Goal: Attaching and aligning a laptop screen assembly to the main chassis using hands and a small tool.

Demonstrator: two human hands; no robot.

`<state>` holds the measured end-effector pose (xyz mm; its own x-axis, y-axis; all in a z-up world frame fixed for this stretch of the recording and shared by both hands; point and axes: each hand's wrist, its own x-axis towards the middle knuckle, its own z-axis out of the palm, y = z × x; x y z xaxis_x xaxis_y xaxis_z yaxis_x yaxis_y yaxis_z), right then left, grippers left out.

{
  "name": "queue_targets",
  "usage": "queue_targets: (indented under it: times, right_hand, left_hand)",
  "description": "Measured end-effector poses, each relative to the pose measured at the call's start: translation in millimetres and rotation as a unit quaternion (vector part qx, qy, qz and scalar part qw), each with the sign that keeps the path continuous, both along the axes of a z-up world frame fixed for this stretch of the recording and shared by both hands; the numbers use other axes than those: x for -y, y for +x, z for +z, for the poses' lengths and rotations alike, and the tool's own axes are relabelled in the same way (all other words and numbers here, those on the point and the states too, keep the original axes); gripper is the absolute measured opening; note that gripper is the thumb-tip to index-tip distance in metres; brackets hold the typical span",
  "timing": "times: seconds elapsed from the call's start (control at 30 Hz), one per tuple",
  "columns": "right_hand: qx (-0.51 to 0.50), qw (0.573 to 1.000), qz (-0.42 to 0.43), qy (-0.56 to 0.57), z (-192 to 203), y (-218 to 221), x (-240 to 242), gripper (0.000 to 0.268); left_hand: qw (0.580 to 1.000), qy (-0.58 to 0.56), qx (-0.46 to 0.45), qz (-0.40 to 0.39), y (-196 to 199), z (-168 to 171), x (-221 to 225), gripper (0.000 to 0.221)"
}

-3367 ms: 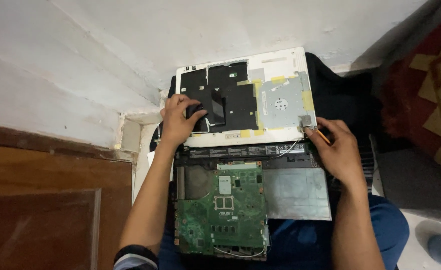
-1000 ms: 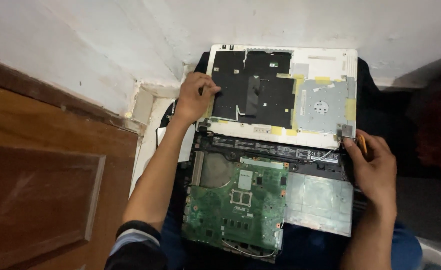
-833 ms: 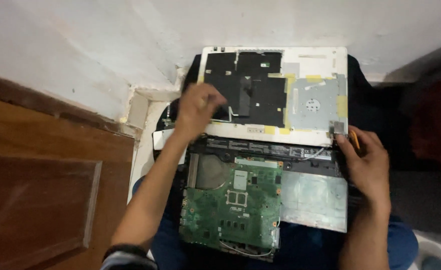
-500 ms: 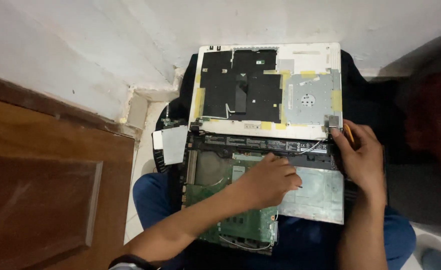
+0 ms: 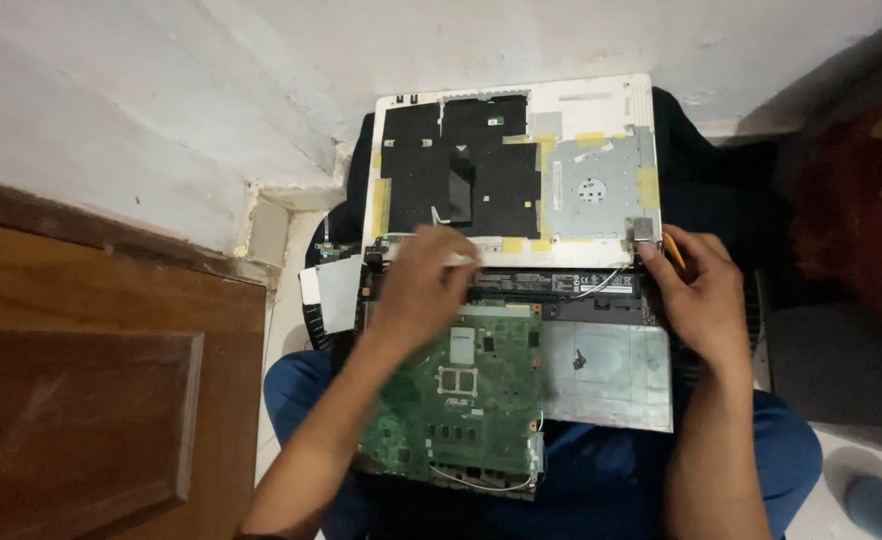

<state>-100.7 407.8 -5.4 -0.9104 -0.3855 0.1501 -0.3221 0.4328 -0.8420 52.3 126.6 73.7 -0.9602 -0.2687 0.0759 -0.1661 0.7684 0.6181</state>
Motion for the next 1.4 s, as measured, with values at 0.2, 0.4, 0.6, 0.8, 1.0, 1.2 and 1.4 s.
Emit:
queue_targets:
  times: [0.2, 0.4, 0.6, 0.8, 1.0, 1.2, 1.4]
  right_hand:
    - [0.022, 1.000, -0.013, -0.008, -1, 1, 2, 0.037]
    - [0.022, 1.000, -0.020, 0.008, -3, 0, 3, 0.035]
    - [0.037, 0.999, -0.030, 0.023, 10, 3, 7, 0.037]
    - [0.026, 0.999, -0.018, 0.008, 1, 1, 4, 0.037]
    - [0.035, 0.999, -0.021, -0.009, -1, 0, 4, 0.036]
    - [0.045, 0.999, -0.024, -0.006, 4, 1, 5, 0.038]
    - [0.042, 0.999, -0.022, -0.006, 8, 4, 7, 0.036]
  left_hand:
    - [0.987, -0.110, -0.101, -0.053, -6, -48, 69, 0.005]
    - [0.974, -0.191, -0.100, -0.068, -17, -63, 82, 0.009]
    - [0.965, -0.220, -0.113, -0.092, -22, -80, 85, 0.009]
    - [0.958, -0.260, -0.047, -0.110, -39, -70, 79, 0.019]
    - [0.982, -0.105, -0.157, 0.018, -47, -63, 116, 0.011]
    - [0.986, -0.099, -0.086, 0.099, -59, -82, 127, 0.009]
    - [0.990, -0.053, -0.064, 0.117, -60, -71, 125, 0.012]
